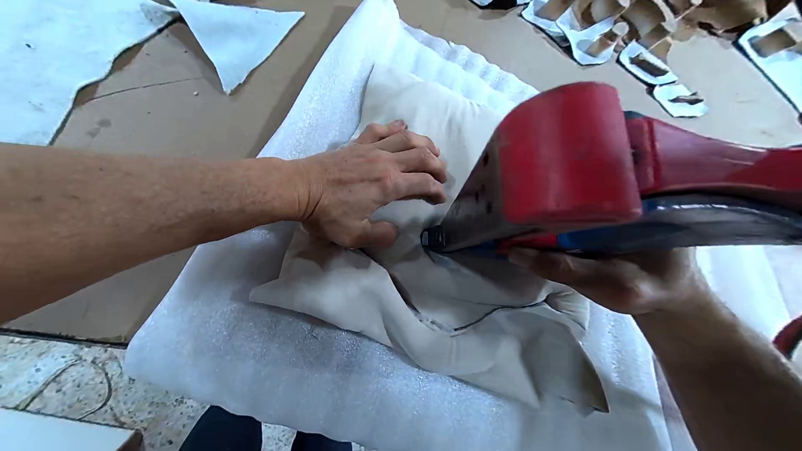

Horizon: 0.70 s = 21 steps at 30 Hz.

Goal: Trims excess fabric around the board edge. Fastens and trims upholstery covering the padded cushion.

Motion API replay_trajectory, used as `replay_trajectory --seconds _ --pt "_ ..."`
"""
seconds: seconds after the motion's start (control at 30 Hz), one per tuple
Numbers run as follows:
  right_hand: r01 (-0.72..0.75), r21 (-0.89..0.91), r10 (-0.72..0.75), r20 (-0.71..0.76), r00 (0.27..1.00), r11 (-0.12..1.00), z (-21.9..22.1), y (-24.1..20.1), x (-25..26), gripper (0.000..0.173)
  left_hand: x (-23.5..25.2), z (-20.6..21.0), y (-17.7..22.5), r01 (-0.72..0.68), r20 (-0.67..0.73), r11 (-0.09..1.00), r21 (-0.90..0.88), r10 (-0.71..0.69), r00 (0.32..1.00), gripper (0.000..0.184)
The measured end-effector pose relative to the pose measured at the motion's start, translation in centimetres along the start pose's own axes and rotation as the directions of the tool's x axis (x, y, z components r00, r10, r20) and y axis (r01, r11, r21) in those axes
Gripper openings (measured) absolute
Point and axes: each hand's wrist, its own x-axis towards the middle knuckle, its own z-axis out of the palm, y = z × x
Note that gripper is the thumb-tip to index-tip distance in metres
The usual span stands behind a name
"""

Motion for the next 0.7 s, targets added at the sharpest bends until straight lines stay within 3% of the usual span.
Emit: replay_trajectory --seconds 0.03,0.13,0.27,0.33,0.4,0.5,0.6,0.7 --pt "-0.005 0.016 0.005 -0.001 1.0 1.0 0.1 0.0 -0.1 0.035 0.7 5.2 -4.5 -0.184 -0.265 0.983 0.005 0.178 0.948 0.056" --pt "0.0 0.099 0.0 0.005 1.0 0.995 0.1 0.3 0.0 0.035 2.2 5.4 -5.7 -0.114 -0.045 0.993 0.025 0.115 0.992 0.071" --pt "-0.006 0.127 0.004 0.024 1.0 0.992 -0.1 0.7 0.1 0.032 2.1 5.1 -5.2 -0.124 -0.091 0.992 -0.008 0.122 0.988 0.069" --pt "-0.022 0.174 0.016 0.04 0.999 0.985 -0.2 1.0 0.4 0.032 1.2 3.0 -3.2 -0.099 -0.059 0.995 -0.02 0.098 0.993 0.062" --pt "-0.025 0.217 0.016 0.044 0.999 0.976 -0.2 1.3 0.7 0.033 0.3 -0.7 0.1 -0.019 0.075 0.999 -0.029 0.021 0.997 0.053" --pt "0.009 0.154 -0.016 0.046 0.999 0.988 -0.4 0.9 0.6 0.036 0.4 -2.7 2.5 0.074 0.186 0.995 -0.069 -0.06 0.981 0.048" --pt "0.062 0.109 -0.063 0.007 0.998 0.992 -1.1 -0.7 0.5 0.036 0.5 -1.0 0.3 -0.033 0.105 0.998 0.05 0.027 0.994 0.054" --pt "0.016 0.113 0.007 -0.2 0.98 0.993 -1.9 -3.8 -1.6 0.038 0.5 0.2 -1.1 -0.089 0.077 0.992 0.089 0.083 0.994 0.061"
